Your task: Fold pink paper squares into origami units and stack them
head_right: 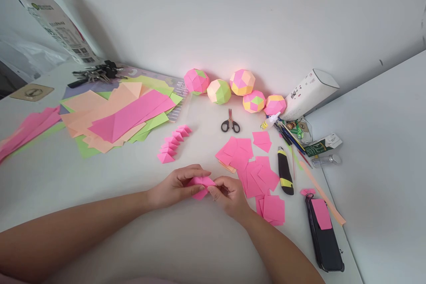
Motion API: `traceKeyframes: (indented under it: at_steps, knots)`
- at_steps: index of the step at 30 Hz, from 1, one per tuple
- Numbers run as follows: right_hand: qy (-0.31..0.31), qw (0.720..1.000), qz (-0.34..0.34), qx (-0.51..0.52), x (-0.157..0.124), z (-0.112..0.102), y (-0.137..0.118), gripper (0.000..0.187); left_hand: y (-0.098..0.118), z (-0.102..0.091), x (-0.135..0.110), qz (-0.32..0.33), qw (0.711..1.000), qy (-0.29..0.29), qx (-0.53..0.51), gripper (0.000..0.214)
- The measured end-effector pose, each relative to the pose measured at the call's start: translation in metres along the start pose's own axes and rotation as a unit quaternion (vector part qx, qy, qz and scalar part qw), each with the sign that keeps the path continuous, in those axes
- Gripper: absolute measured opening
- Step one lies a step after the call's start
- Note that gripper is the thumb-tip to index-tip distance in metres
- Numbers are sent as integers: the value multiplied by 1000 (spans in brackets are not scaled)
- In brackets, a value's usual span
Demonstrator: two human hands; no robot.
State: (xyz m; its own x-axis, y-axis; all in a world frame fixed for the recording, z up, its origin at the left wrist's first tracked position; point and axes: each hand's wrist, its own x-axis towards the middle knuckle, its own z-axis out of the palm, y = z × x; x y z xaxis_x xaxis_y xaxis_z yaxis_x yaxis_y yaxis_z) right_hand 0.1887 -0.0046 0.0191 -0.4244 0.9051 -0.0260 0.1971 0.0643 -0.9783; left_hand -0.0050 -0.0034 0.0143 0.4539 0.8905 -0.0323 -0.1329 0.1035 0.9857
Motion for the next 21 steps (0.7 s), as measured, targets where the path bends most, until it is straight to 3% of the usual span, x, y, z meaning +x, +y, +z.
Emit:
traceKeyframes:
  at_steps: [13, 21]
  knots:
    - [15, 1000, -21, 10, 0, -1, 2, 16, -3, -1, 1, -11, 1000, 7, -18, 30]
    - [18, 999, -21, 16, 0, 0, 3, 16, -7, 0, 0, -16, 999, 2, 41, 32]
